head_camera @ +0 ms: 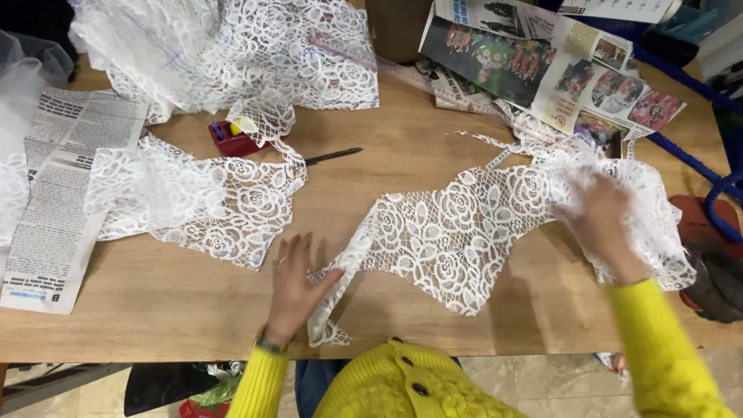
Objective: Measuring, marking, and cutting lace fabric according to a pattern on a work table.
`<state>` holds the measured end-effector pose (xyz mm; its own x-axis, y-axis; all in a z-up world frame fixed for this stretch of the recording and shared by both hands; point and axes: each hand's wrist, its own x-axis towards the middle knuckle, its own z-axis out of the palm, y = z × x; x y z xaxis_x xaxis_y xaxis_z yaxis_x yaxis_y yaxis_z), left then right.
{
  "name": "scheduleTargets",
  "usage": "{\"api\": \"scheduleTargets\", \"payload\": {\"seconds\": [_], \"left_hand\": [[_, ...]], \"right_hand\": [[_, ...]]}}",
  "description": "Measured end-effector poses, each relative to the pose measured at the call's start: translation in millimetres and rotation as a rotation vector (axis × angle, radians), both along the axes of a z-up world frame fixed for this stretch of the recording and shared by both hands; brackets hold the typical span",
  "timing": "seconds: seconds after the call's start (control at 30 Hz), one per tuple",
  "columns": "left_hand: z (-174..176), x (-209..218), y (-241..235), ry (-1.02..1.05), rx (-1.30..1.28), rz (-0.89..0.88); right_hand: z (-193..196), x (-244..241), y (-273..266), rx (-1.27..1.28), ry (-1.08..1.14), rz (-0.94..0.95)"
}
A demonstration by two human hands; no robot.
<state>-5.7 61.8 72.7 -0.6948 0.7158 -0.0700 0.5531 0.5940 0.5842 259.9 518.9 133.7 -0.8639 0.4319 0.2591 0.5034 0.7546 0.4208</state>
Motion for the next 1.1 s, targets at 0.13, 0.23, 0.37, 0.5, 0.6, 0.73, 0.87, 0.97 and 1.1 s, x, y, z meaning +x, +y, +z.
{"api": "scheduleTargets", "payload": {"seconds": [0.13, 0.23, 0.37, 0.5, 0.6, 0.73, 0.87, 0.97, 1.1], "left_hand": [[3.9, 40.8, -28.0, -0.011, 0.000, 0.022], [-19.6, 56.6, -31.1, 0.240, 0.016, 0.015], [-42.2, 34.2, -44.9, 0.042, 0.310, 0.199], [-37.4, -2.1, -61.3, -0.258, 0.416, 0.358], [-23.4, -18.1, -66.3, -0.270, 0.412, 0.639], [-64.7, -21.6, -80.6, -0.169, 0.268, 0.598], [-35.8, -1.2, -78.4, -0.405, -0.341, 0.397], [-71.9, 1.2, -97.3, -0.500, -0.326, 0.310], [-21.6, 8.4, -75.1, -0.747, 0.071, 0.389]], "right_hand": [[-24.7, -28.4, -111.1, -1.001, 0.207, -0.069], [-72.7, -22.8, -139.3, -0.858, 0.109, 0.193], [-93.0, -16.9, -168.6, -0.932, 0.180, 0.144], [-100.6, -8.4, -178.0, -0.861, 0.220, 0.141], [-80.2, -13.3, -192.0, -1.006, 0.181, -0.062], [-81.5, -4.5, -196.0, -1.002, 0.167, -0.118], [-79.0, 3.9, -202.7, -0.973, 0.206, -0.177], [-80.8, 6.4, -209.6, -0.947, 0.242, -0.205], [-83.7, 3.3, -221.9, -0.948, 0.313, -0.227]]}}
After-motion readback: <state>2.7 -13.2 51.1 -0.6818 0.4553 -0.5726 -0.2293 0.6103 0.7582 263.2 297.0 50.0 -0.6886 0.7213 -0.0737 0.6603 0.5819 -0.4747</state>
